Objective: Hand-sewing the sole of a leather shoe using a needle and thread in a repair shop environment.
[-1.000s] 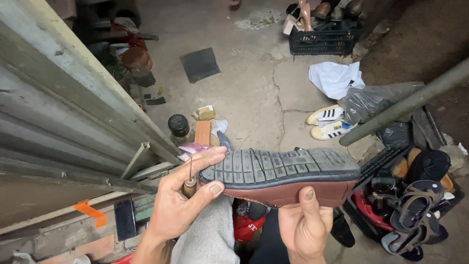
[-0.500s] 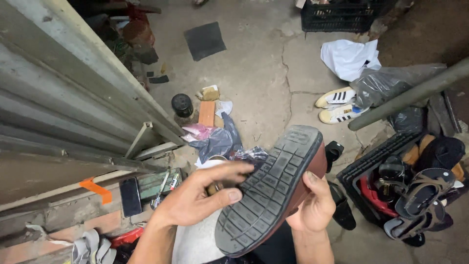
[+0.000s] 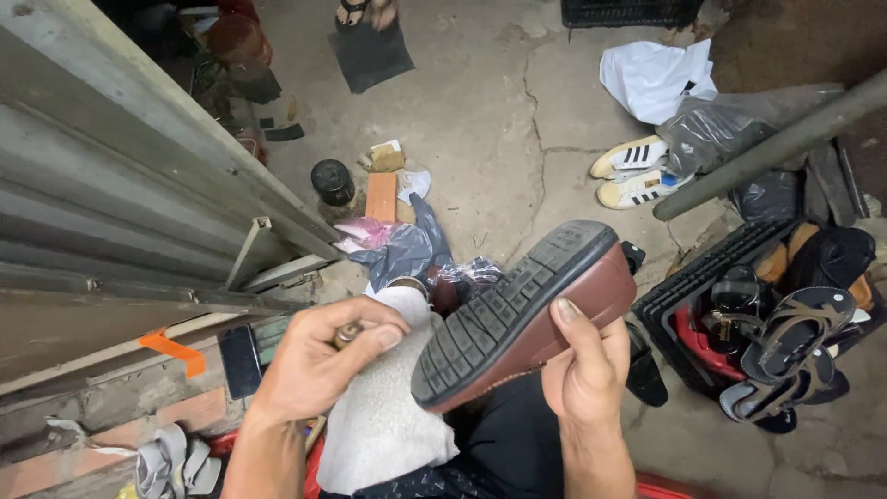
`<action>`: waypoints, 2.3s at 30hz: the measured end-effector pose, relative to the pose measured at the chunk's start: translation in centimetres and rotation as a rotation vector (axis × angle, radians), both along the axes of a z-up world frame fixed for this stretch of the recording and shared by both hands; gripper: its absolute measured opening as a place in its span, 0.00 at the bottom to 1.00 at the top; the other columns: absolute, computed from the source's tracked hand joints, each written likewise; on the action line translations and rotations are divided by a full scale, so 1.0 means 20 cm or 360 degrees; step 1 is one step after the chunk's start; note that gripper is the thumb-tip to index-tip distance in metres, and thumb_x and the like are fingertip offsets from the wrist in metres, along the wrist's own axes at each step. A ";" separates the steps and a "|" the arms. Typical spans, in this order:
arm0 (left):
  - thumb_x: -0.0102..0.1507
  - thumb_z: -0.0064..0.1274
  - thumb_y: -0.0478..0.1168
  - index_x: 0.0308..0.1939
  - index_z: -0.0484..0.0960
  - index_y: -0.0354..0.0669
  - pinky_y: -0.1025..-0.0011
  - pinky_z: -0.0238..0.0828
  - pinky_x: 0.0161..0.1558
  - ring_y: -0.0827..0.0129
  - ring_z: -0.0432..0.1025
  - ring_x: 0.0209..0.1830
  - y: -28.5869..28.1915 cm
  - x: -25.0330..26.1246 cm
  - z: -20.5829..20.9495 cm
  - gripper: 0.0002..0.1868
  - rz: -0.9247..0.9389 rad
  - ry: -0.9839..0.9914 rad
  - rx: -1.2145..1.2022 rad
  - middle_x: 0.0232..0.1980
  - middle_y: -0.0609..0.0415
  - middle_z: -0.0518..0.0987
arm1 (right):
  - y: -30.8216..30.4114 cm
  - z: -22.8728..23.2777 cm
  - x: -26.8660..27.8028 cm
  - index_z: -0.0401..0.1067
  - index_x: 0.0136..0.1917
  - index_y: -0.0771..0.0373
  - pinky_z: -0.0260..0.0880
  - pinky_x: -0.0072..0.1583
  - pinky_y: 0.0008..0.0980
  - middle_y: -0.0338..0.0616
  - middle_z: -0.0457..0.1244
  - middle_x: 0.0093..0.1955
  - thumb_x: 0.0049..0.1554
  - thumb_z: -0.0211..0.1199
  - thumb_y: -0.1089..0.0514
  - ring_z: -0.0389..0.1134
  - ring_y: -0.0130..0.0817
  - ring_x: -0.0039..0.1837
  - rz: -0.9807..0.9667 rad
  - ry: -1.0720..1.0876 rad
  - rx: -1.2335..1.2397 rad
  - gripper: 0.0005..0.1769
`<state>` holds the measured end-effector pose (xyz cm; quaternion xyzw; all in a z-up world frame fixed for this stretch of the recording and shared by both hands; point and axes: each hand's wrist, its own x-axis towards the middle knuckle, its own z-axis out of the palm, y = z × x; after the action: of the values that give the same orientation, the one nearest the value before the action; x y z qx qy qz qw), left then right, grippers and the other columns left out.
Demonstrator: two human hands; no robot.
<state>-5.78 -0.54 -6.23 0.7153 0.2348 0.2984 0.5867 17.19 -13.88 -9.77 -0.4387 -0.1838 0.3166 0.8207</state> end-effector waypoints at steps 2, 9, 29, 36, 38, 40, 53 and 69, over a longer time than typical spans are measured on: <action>0.65 0.57 0.39 0.40 0.88 0.38 0.78 0.63 0.26 0.78 0.67 0.24 -0.02 -0.02 0.01 0.09 0.0075 -0.0040 -0.0067 0.31 0.57 0.83 | 0.00 -0.01 0.01 0.63 0.74 0.67 0.67 0.69 0.44 0.48 0.65 0.66 0.59 0.59 0.62 0.66 0.44 0.68 0.0011 -0.0004 0.0016 0.31; 0.69 0.49 0.45 0.68 0.73 0.41 0.63 0.79 0.59 0.60 0.78 0.63 -0.02 0.10 -0.01 0.25 -0.0260 -0.0082 -0.0109 0.71 0.47 0.74 | -0.01 -0.03 0.06 0.76 0.57 0.75 0.77 0.50 0.48 0.60 0.72 0.49 0.57 0.58 0.58 0.75 0.53 0.49 0.0270 0.0551 0.0353 0.20; 0.64 0.58 0.39 0.41 0.87 0.36 0.74 0.64 0.34 0.73 0.69 0.30 -0.08 0.04 -0.06 0.08 -0.0078 -0.0082 -0.0275 0.30 0.54 0.78 | -0.10 -0.04 -0.02 0.70 0.59 0.62 0.72 0.63 0.40 0.38 0.66 0.52 0.60 0.62 0.58 0.68 0.36 0.57 0.0081 -0.0732 0.0070 0.14; 0.61 0.62 0.38 0.46 0.88 0.45 0.66 0.76 0.53 0.61 0.75 0.62 -0.18 0.11 0.23 0.10 0.0035 0.0078 0.0422 0.61 0.48 0.79 | -0.15 -0.03 -0.09 0.77 0.44 0.58 0.74 0.50 0.38 0.35 0.69 0.41 0.60 0.64 0.52 0.72 0.34 0.47 0.0042 -0.0977 -0.0220 0.08; 0.62 0.60 0.36 0.48 0.87 0.43 0.71 0.80 0.47 0.67 0.80 0.48 -0.24 0.14 0.28 0.11 0.0018 -0.0001 0.0499 0.64 0.44 0.76 | -0.15 -0.04 -0.11 0.77 0.49 0.60 0.75 0.57 0.40 0.39 0.70 0.49 0.59 0.65 0.53 0.72 0.36 0.54 -0.0025 -0.1058 -0.0216 0.10; 0.63 0.58 0.33 0.50 0.86 0.42 0.75 0.83 0.40 0.72 0.84 0.33 -0.28 0.17 0.32 0.12 -0.0002 -0.0082 0.0570 0.68 0.39 0.72 | -0.14 -0.05 -0.13 0.76 0.55 0.62 0.76 0.63 0.41 0.43 0.70 0.56 0.59 0.66 0.53 0.72 0.39 0.60 -0.0095 -0.1139 -0.0219 0.14; 0.67 0.51 0.40 0.44 0.85 0.43 0.71 0.74 0.38 0.63 0.79 0.47 -0.33 0.28 0.25 0.08 0.0154 -0.0037 0.0861 0.57 0.43 0.80 | -0.17 -0.15 -0.13 0.76 0.57 0.66 0.79 0.67 0.41 0.49 0.71 0.59 0.59 0.67 0.60 0.74 0.41 0.62 -0.0135 -0.1434 -0.0001 0.13; 0.65 0.55 0.37 0.39 0.81 0.43 0.63 0.74 0.58 0.62 0.79 0.54 -0.32 0.23 0.19 0.03 0.0128 -0.0035 0.0664 0.53 0.50 0.83 | -0.18 0.11 -0.15 0.77 0.60 0.60 0.61 0.75 0.55 0.51 0.67 0.65 0.63 0.59 0.54 0.67 0.53 0.70 -0.0063 -0.2223 -0.0283 0.15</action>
<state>-1.13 -6.86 -2.47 0.8080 0.1899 0.3716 0.4160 14.24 -17.53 -7.58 -0.6080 -0.6331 -0.0404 0.4774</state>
